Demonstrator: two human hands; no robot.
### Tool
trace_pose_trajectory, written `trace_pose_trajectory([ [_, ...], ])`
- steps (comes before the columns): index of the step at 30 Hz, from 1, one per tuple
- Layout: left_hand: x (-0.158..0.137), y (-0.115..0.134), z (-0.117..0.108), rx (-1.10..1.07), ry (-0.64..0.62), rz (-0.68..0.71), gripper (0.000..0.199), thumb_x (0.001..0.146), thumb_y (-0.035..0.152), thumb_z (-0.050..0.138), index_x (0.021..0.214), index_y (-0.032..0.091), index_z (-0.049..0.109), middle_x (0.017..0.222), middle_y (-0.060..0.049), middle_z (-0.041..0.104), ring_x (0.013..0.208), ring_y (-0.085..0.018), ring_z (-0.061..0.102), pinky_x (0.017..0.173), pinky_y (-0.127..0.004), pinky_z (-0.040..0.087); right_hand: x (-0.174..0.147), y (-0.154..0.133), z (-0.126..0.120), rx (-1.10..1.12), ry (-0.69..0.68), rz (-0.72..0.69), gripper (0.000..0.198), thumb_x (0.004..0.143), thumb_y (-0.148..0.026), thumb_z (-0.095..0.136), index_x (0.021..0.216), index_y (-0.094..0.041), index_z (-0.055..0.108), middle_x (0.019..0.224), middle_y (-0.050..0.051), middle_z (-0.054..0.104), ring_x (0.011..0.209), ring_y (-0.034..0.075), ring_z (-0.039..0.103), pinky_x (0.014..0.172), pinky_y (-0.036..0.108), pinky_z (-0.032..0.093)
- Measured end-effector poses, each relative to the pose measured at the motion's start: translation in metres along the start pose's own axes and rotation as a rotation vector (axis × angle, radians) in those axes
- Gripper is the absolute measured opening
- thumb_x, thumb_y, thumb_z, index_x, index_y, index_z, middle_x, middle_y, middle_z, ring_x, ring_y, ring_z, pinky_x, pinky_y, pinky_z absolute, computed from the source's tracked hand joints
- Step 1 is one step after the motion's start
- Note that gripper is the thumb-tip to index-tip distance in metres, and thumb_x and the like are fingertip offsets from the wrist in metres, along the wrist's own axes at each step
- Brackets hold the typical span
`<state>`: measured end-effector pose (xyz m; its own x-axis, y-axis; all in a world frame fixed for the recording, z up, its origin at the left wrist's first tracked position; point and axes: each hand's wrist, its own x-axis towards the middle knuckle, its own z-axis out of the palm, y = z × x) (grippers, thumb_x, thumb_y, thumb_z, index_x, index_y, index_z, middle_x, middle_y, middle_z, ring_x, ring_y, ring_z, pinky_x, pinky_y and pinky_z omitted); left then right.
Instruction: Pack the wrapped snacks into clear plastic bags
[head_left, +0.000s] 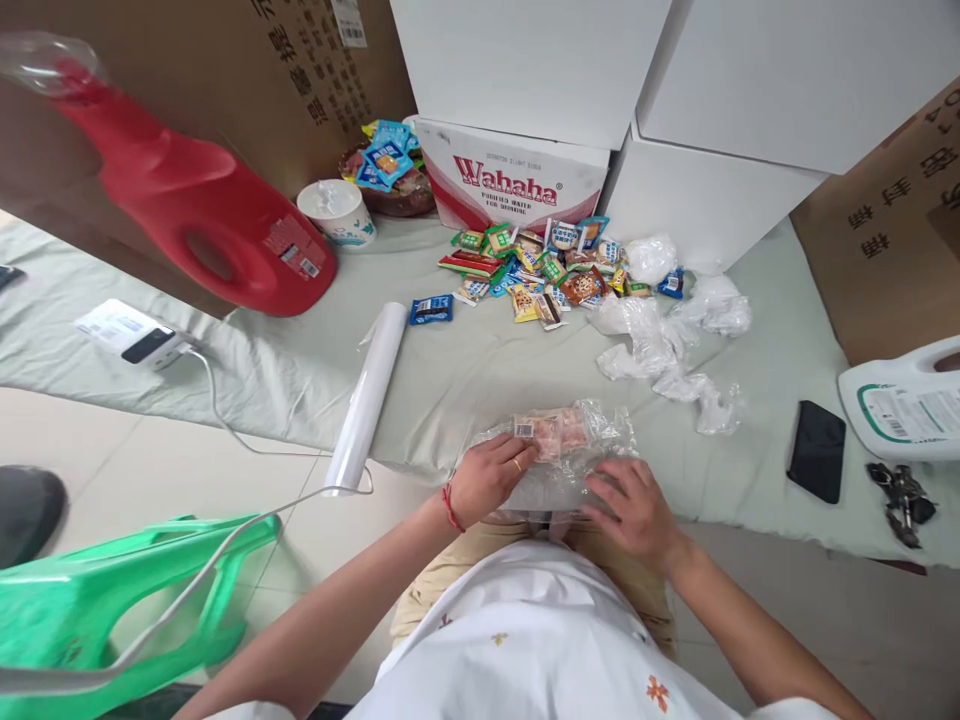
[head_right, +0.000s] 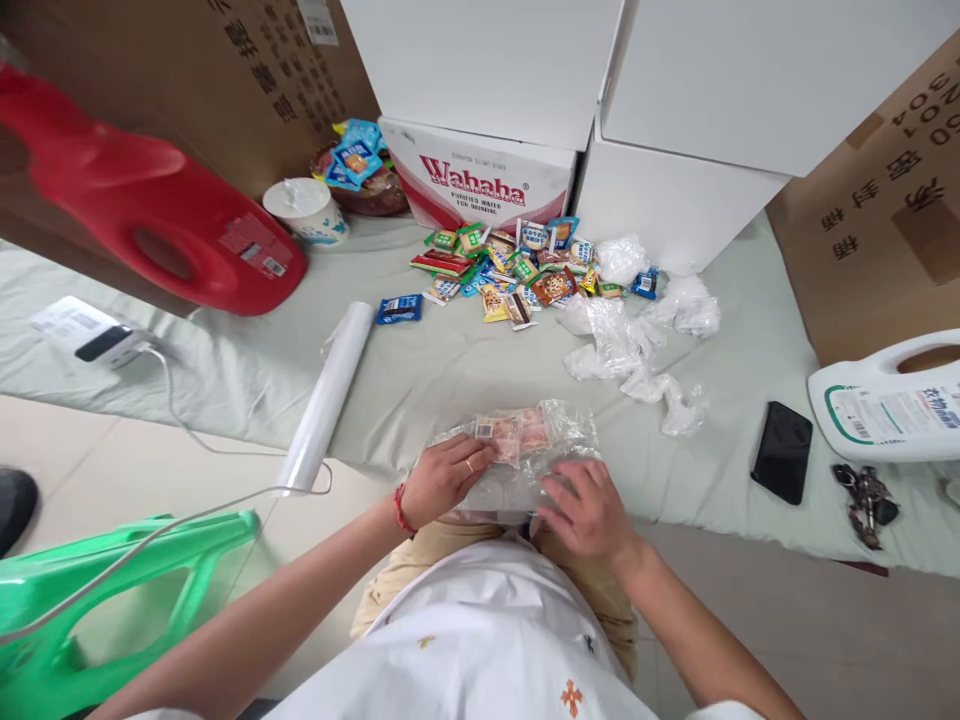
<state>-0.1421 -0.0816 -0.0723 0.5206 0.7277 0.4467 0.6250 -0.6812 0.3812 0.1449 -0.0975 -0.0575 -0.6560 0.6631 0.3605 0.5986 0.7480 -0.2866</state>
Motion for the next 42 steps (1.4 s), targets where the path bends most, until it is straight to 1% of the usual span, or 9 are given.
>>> trace_pose_trajectory([
  [4, -0.003, 0.001, 0.000, -0.063, 0.057, -0.035, 0.020, 0.102, 0.014, 0.048, 0.112, 0.020, 0.064, 0.106, -0.007, 0.076, 0.088, -0.017, 0.067, 0.077, -0.029, 0.054, -0.012, -0.018, 0.004, -0.051, -0.032, -0.071, 0.033, 0.095, -0.019, 0.065, 0.128, -0.019, 0.067, 0.123, 0.011, 0.068, 0.112, 0.027, 0.053, 0.101, 0.049, 0.043],
  [13, 0.002, 0.001, -0.004, -0.092, 0.029, -0.054, 0.026, 0.101, 0.013, 0.049, 0.110, 0.020, 0.072, 0.113, -0.007, 0.078, 0.085, -0.017, 0.067, 0.075, -0.031, 0.054, 0.055, -0.007, -0.013, 0.095, 0.039, 0.010, 0.025, 0.102, -0.015, 0.049, 0.105, -0.022, 0.072, 0.106, 0.008, 0.068, 0.092, 0.017, 0.061, 0.077, 0.029, 0.049],
  [24, -0.015, 0.003, -0.029, -0.190, -0.139, -0.018, 0.054, 0.085, 0.032, 0.056, 0.136, 0.015, 0.054, 0.134, -0.017, 0.067, 0.136, -0.032, 0.055, 0.122, -0.059, 0.028, 0.123, -0.002, 0.018, -0.048, -0.361, 0.519, 0.021, 0.104, -0.022, 0.043, 0.106, -0.017, 0.064, 0.103, 0.009, 0.071, 0.085, 0.021, 0.064, 0.065, 0.029, 0.034],
  [27, -0.023, 0.016, -0.010, -0.027, -0.032, -0.107, 0.040, 0.093, 0.041, 0.061, 0.125, 0.019, 0.060, 0.124, -0.015, 0.073, 0.131, -0.031, 0.060, 0.124, -0.060, 0.020, 0.123, -0.003, 0.019, -0.037, -0.345, 0.548, 0.020, 0.102, -0.021, 0.044, 0.104, -0.018, 0.063, 0.102, 0.009, 0.071, 0.085, 0.021, 0.064, 0.065, 0.028, 0.033],
  [29, -0.023, 0.021, 0.002, -0.002, 0.067, -0.222, 0.019, 0.100, 0.035, 0.053, 0.105, 0.021, 0.065, 0.107, -0.009, 0.078, 0.114, -0.025, 0.069, 0.119, -0.053, 0.032, 0.121, -0.001, 0.017, 0.004, -0.323, 0.552, 0.019, 0.101, -0.021, 0.045, 0.101, -0.018, 0.064, 0.099, 0.009, 0.072, 0.083, 0.020, 0.064, 0.066, 0.027, 0.033],
  [32, -0.015, 0.018, 0.012, -0.014, 0.185, -0.541, 0.033, 0.105, 0.027, 0.038, 0.084, 0.022, 0.063, 0.076, -0.004, 0.074, 0.081, -0.019, 0.072, 0.093, -0.037, 0.051, 0.119, 0.013, 0.012, 0.176, -0.303, 0.522, 0.018, 0.100, -0.024, 0.049, 0.095, -0.020, 0.066, 0.088, 0.005, 0.072, 0.078, 0.018, 0.063, 0.068, 0.026, 0.036],
  [36, 0.003, 0.006, 0.009, 0.139, 0.039, -0.882, 0.030, 0.101, 0.031, 0.046, 0.087, 0.020, 0.070, 0.070, -0.006, 0.072, 0.071, -0.023, 0.069, 0.071, -0.033, 0.047, 0.119, 0.046, 0.001, 0.308, -0.291, 0.535, 0.013, 0.095, -0.027, 0.057, 0.092, -0.021, 0.069, 0.081, 0.001, 0.072, 0.073, 0.017, 0.062, 0.068, 0.025, 0.039],
  [39, 0.013, 0.005, 0.007, 0.263, -0.072, -0.902, 0.025, 0.096, 0.030, 0.053, 0.087, 0.020, 0.074, 0.071, -0.007, 0.072, 0.074, -0.025, 0.067, 0.074, -0.035, 0.045, 0.117, 0.071, -0.004, 0.092, -0.219, 0.594, 0.015, 0.093, -0.025, 0.056, 0.094, -0.020, 0.071, 0.093, 0.006, 0.072, 0.081, 0.019, 0.063, 0.072, 0.028, 0.041],
  [42, 0.015, 0.007, 0.009, 0.338, 0.031, -0.799, 0.027, 0.092, 0.024, 0.059, 0.113, 0.021, 0.076, 0.091, -0.011, 0.074, 0.092, -0.028, 0.066, 0.086, -0.041, 0.045, 0.109, 0.087, -0.005, 0.017, -0.128, 0.606, 0.027, 0.098, -0.034, 0.050, 0.100, -0.019, 0.072, 0.099, 0.010, 0.071, 0.092, 0.024, 0.062, 0.082, 0.033, 0.044],
])
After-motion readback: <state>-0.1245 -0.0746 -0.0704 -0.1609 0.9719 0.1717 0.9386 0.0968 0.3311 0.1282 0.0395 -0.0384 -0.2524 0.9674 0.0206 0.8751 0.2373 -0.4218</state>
